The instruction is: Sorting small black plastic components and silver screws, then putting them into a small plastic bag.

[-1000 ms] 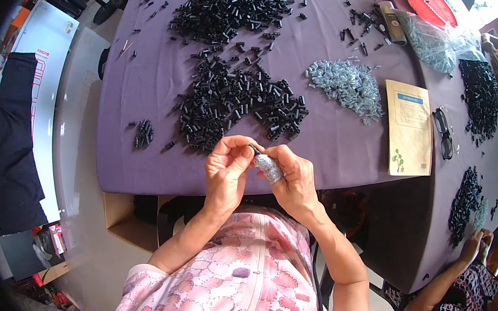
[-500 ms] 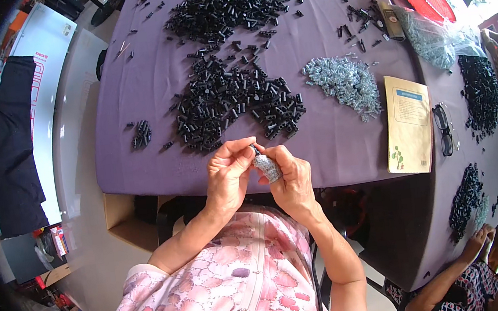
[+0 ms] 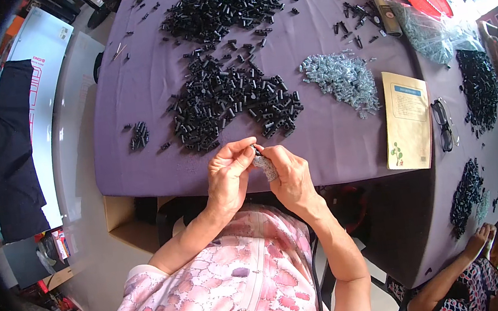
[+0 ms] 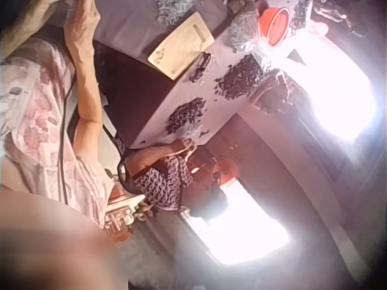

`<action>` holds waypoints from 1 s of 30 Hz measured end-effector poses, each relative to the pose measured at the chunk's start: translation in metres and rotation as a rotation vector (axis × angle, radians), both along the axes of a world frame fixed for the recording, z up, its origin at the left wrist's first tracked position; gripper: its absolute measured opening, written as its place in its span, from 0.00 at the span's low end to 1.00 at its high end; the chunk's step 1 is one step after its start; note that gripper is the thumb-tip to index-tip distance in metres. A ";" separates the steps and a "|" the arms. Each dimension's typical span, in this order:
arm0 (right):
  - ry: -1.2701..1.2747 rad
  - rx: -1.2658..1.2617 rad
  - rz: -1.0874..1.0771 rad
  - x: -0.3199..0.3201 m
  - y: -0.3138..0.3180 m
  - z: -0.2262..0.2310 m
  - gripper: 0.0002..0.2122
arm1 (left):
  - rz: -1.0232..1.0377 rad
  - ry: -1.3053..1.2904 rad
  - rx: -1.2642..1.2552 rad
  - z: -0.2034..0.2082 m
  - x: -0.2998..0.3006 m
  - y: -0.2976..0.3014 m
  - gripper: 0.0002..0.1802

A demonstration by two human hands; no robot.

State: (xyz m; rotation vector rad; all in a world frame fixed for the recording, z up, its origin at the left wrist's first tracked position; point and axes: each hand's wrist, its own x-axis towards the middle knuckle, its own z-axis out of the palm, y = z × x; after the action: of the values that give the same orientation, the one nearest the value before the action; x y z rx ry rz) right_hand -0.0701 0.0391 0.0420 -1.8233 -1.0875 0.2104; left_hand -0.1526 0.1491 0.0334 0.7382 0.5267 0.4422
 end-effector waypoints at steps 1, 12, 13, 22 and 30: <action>0.000 -0.001 0.001 -0.002 -0.001 -0.002 0.20 | 0.006 -0.004 -0.046 0.001 0.000 0.000 0.09; 0.716 0.068 -0.078 -0.017 -0.002 -0.014 0.08 | -0.077 0.032 -0.063 -0.004 -0.001 0.008 0.09; 0.718 0.068 -0.077 -0.017 -0.002 -0.012 0.08 | -0.090 0.027 -0.073 -0.004 -0.001 0.007 0.09; 1.015 0.186 -0.077 -0.016 -0.001 -0.008 0.05 | -0.078 0.025 -0.084 -0.008 -0.002 0.006 0.08; 0.664 0.058 -0.135 -0.020 0.001 -0.010 0.05 | -0.037 0.022 -0.096 -0.015 -0.001 0.002 0.06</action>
State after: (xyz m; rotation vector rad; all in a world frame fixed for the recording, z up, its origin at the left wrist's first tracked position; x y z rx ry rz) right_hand -0.0905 0.0403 0.0325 -1.5891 -0.4958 0.6423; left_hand -0.1531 0.1516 0.0186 0.6604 0.5503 0.3722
